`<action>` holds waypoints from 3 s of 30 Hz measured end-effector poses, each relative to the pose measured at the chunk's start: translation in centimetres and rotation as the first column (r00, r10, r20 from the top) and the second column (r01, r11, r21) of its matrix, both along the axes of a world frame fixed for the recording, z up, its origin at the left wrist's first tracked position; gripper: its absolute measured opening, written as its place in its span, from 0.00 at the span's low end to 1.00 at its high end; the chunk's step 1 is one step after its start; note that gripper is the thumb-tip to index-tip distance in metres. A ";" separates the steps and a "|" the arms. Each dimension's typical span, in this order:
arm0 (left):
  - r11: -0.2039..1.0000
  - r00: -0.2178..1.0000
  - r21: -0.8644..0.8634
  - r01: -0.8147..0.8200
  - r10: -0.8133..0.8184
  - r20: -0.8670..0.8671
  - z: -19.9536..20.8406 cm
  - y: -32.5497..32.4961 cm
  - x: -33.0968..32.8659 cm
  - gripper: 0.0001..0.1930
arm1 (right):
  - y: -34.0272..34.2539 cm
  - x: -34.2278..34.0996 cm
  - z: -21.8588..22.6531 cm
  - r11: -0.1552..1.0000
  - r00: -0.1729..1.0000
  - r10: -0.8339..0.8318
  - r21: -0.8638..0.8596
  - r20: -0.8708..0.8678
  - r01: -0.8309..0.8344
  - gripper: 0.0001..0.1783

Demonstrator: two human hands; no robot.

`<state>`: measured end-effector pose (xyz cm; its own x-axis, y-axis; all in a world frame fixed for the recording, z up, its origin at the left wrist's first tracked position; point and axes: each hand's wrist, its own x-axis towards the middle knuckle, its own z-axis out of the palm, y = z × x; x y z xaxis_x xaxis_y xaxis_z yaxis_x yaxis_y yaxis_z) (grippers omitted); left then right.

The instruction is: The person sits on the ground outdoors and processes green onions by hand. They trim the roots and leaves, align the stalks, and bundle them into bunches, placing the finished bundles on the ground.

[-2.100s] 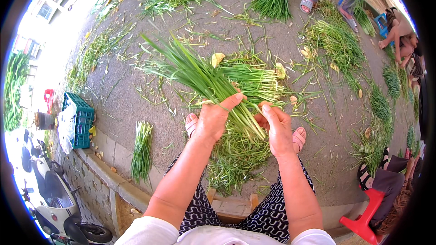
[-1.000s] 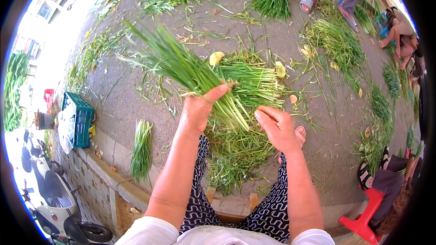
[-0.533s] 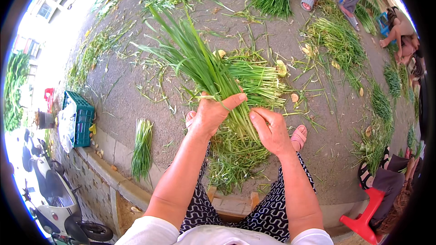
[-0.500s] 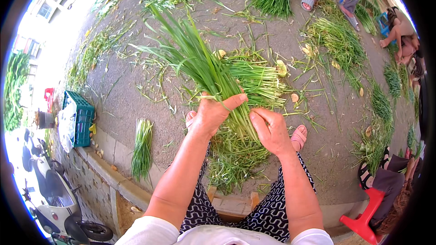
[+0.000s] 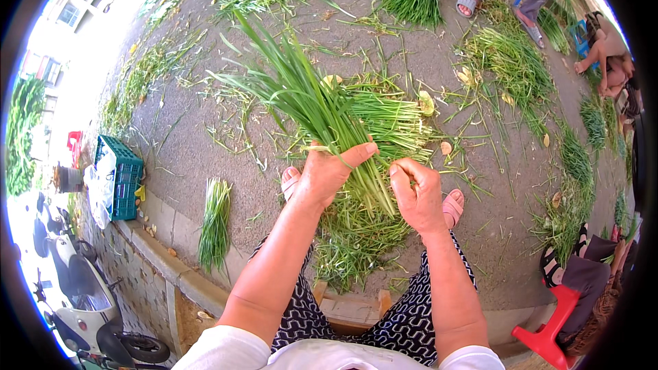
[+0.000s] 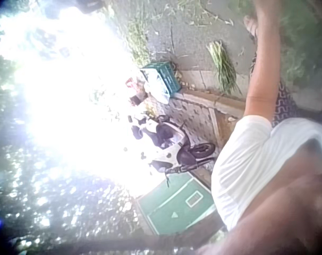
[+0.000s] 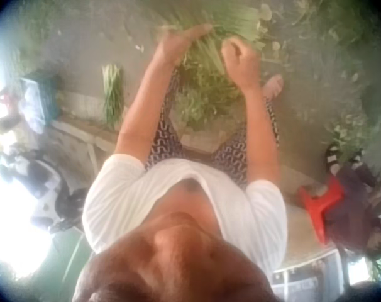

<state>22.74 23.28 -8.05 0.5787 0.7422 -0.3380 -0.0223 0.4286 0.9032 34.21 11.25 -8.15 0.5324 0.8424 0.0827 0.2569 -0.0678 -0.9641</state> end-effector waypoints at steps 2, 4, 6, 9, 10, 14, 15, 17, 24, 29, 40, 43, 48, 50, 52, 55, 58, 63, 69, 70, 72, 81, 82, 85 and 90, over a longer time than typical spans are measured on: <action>1.000 1.000 -0.009 0.004 -0.004 0.012 0.2 -0.1 0.1 0.17 | 0.0 0.1 0.1 1.000 1.000 -0.012 -0.001 -0.014 0.012 0.07; 1.000 1.000 -0.019 0.009 -0.008 0.011 0.2 -0.1 0.1 0.17 | 0.0 0.1 -0.1 1.000 0.999 -0.027 0.009 -0.024 0.027 0.07; 0.999 1.000 -0.030 0.010 -0.010 -0.002 0.0 -0.1 0.1 0.17 | 0.0 0.0 -0.3 0.998 0.999 -0.044 0.032 -0.029 0.045 0.07; 1.000 1.000 -0.026 -0.005 0.005 0.016 0.1 -0.3 0.2 0.16 | 0.0 0.1 -0.2 0.998 0.995 -0.062 0.023 -0.073 0.063 0.08; 1.000 1.000 -0.009 -0.028 0.028 0.010 0.0 -0.2 0.2 0.15 | -0.1 0.3 -0.3 0.997 0.992 -0.073 0.024 -0.107 0.076 0.08; 0.994 0.995 -0.032 -0.103 0.103 0.015 0.2 1.0 -0.4 0.12 | -0.6 3.2 -1.6 0.992 0.986 -0.124 -0.019 -0.111 0.123 0.09; 0.991 0.993 -0.062 -0.116 0.117 0.024 0.3 1.4 -0.7 0.13 | -0.6 3.6 -1.8 0.990 0.987 -0.140 -0.041 -0.077 0.137 0.09; 0.991 0.991 -0.048 -0.123 0.126 0.054 0.3 1.6 -0.9 0.13 | -0.9 3.7 -1.7 0.983 0.982 -0.175 -0.065 -0.076 0.170 0.12; 0.999 0.999 -0.027 0.018 -0.019 -0.037 0.2 0.7 -0.5 0.19 | -0.5 1.3 -0.4 0.980 0.947 0.128 -0.107 -0.296 -0.166 0.18; 0.993 0.992 -0.053 0.104 -0.108 -0.072 0.0 0.2 -0.4 0.23 | -0.2 0.5 0.1 0.943 0.922 0.240 -0.153 -0.303 -0.296 0.17; 0.997 0.997 0.005 0.076 -0.076 0.007 0.9 0.5 -0.3 0.14 | -0.6 2.1 0.0 0.998 0.755 -0.051 -0.052 -0.654 0.023 0.14; 0.998 0.998 0.001 0.063 -0.063 0.007 0.9 0.7 -0.5 0.14 | -1.0 3.8 -0.2 0.962 0.559 -0.168 -0.011 -0.812 0.273 0.08; 0.999 0.999 0.003 0.047 -0.047 0.013 1.1 0.7 -0.5 0.15 | -1.3 5.0 -0.3 0.936 0.414 -0.169 -0.014 -0.894 0.351 0.04; 0.999 0.998 0.013 0.052 -0.053 0.022 0.9 0.7 -0.4 0.14 | -0.7 3.1 0.9 0.966 0.473 -0.202 -0.095 -0.858 0.241 0.06; 0.997 0.997 0.024 0.067 -0.068 0.033 0.7 0.5 -0.2 0.14 | -0.7 1.8 0.9 0.995 0.539 -0.090 -0.095 -0.838 0.019 0.08; 0.995 0.995 0.040 0.091 -0.093 0.044 0.4 0.4 0.0 0.13 | -0.3 0.0 1.0 0.986 0.673 -0.007 -0.116 -0.740 -0.118 0.09; 0.996 0.995 0.014 0.086 -0.087 0.048 0.1 0.2 0.0 0.16 | -0.2 -0.4 0.4 0.980 0.784 0.071 -0.103 -0.617 -0.170 0.10; 0.998 0.998 -0.036 0.060 -0.059 0.029 -0.1 0.0 0.0 0.20 | -0.3 -0.2 -0.1 0.969 0.808 0.128 -0.101 -0.575 -0.225 0.09; 0.999 0.999 -0.009 0.050 -0.050 0.012 0.1 0.2 -0.2 0.17 | -0.3 0.2 0.3 0.989 0.714 0.062 -0.051 -0.698 -0.136 0.08; 0.999 0.999 -0.005 0.051 -0.051 0.004 0.4 0.1 -0.2 0.15 | -0.3 0.4 0.1 0.990 0.691 0.049 -0.056 -0.721 -0.129 0.08; 0.999 0.998 -0.006 0.054 -0.054 -0.011 0.5 0.2 -0.2 0.13 | -0.4 0.6 0.0 0.993 0.651 0.030 -0.055 -0.758 -0.109 0.09; 0.992 0.994 -0.068 -0.108 0.109 0.011 0.8 2.0 -1.1 0.12 | -0.7 1.9 0.3 0.998 0.556 -0.060 -0.046 -0.829 0.039 0.07; 0.982 0.987 -0.118 -0.150 0.155 0.038 0.7 2.4 -1.4 0.12 | -0.7 2.1 0.3 0.997 0.556 -0.071 -0.047 -0.828 0.057 0.07; 0.971 0.968 -0.044 -0.237 0.239 0.071 0.5 3.2 -2.1 0.12 | -0.7 2.3 0.1 0.994 0.546 -0.089 -0.036 -0.833 0.107 0.06; 0.962 0.966 0.093 -0.257 0.256 0.027 0.5 3.2 -2.0 0.12 | -0.6 2.2 0.2 0.989 0.561 -0.116 -0.043 -0.820 0.142 0.05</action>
<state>20.74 26.50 -7.50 0.3689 0.8947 -0.2518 -0.1342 0.3194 0.9381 36.46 10.66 -7.94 0.4853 0.7637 -0.4258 -0.6520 -0.0084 -0.7582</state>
